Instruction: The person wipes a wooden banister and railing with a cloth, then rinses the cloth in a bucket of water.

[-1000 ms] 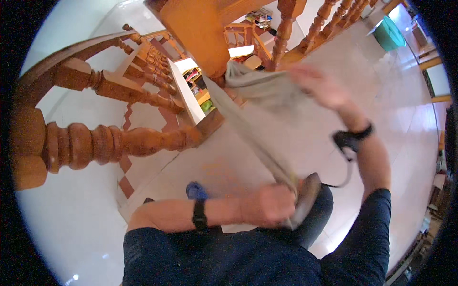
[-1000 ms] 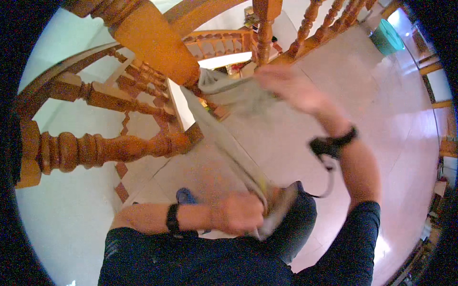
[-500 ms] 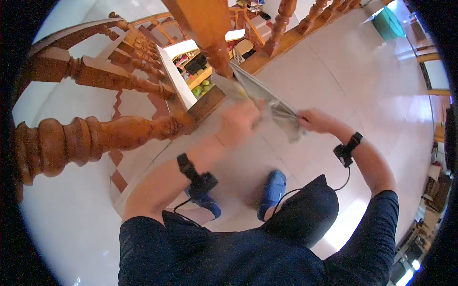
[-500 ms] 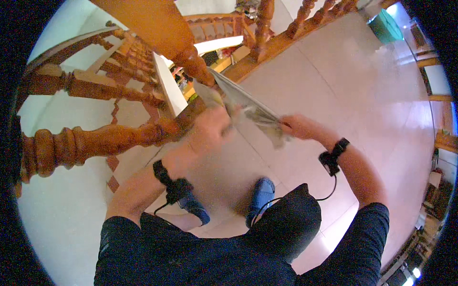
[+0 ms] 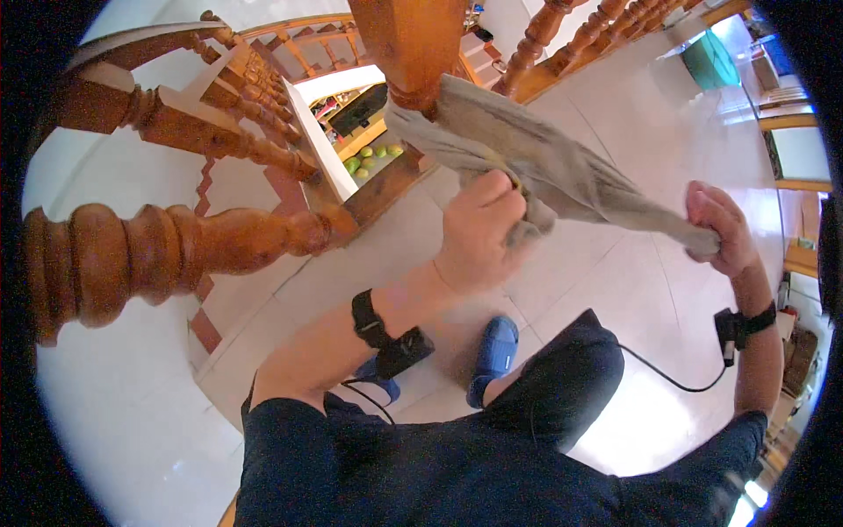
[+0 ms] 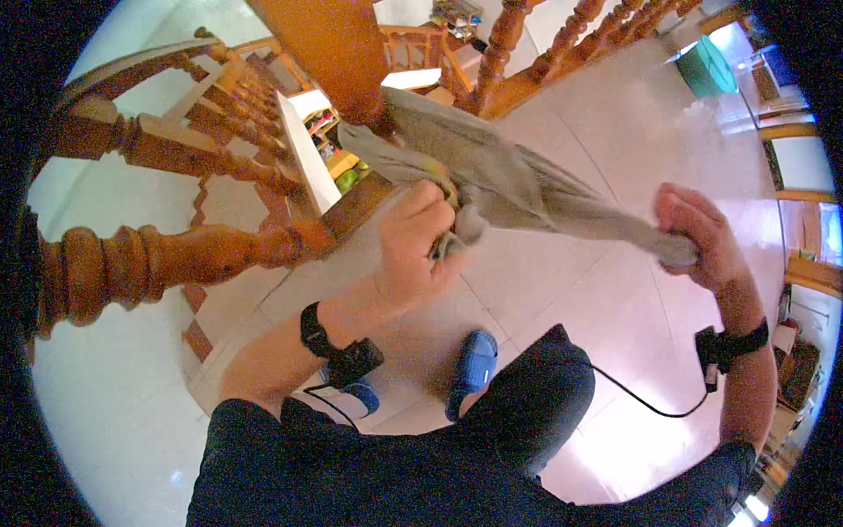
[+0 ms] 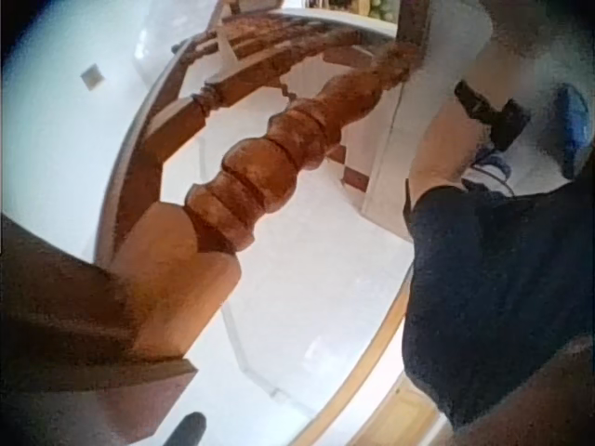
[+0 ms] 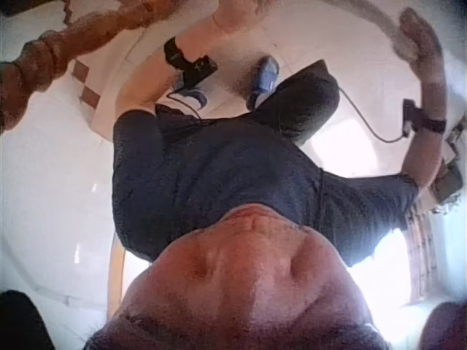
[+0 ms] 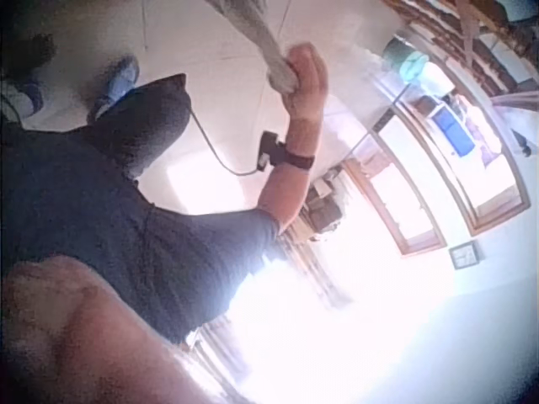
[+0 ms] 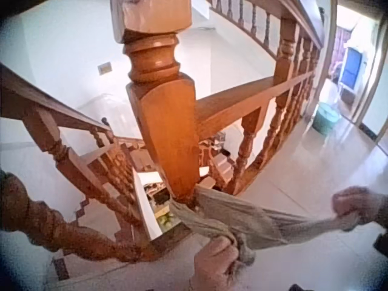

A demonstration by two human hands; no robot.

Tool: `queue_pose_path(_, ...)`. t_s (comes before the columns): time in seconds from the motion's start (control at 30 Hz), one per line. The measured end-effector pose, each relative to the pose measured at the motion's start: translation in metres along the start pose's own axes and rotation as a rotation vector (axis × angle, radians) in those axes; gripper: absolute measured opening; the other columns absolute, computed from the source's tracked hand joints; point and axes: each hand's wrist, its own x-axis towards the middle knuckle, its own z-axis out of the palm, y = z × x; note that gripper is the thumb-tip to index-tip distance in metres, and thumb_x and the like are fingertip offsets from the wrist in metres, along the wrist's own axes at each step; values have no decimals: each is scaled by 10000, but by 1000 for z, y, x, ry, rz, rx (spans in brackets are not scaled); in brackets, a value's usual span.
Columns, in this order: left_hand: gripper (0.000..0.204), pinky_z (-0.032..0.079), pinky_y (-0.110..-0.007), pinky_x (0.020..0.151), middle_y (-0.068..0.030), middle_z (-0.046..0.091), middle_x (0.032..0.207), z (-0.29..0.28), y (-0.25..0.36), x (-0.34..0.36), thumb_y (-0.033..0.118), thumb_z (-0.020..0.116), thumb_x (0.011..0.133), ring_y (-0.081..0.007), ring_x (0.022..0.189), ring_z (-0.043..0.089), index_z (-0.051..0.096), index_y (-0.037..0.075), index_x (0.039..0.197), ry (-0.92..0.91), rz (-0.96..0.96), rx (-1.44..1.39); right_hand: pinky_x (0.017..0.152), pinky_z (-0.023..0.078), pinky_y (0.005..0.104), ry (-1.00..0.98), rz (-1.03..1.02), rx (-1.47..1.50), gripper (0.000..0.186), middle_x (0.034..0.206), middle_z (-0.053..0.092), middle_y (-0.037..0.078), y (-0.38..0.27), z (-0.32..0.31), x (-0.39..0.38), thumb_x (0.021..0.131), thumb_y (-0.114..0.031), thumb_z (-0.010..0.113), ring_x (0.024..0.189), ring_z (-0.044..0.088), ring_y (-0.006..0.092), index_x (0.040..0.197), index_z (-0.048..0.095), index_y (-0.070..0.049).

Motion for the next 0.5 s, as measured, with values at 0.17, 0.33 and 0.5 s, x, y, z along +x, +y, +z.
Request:
queue_pose_path(0.17,228,420,-380,529,-93,456,720,-11,19,5,230,649,623,-270,650,512,481,88,681,-235,99,15,494,345,234,-242,413,484,254,654,416,-27,9,71,46,916,-276,468,597,397,56,774,553,-82)
queue_pose_path(0.33,135,456,-377,570,-91,519,781,16,45,-91,198,592,677,-253,711,540,533,91,735,-632,257,-346,446,384,219,-157,518,897,395,853,519,-5,-11,184,171,912,-395,472,628,484,81,1179,561,-117)
queue_pose_path(0.5,108,480,-380,645,-103,533,802,31,-17,-200,171,563,694,-260,743,556,552,78,747,-952,134,-158,536,455,317,-140,184,480,367,765,526,64,-27,252,236,947,-340,439,666,530,153,1130,496,-28)
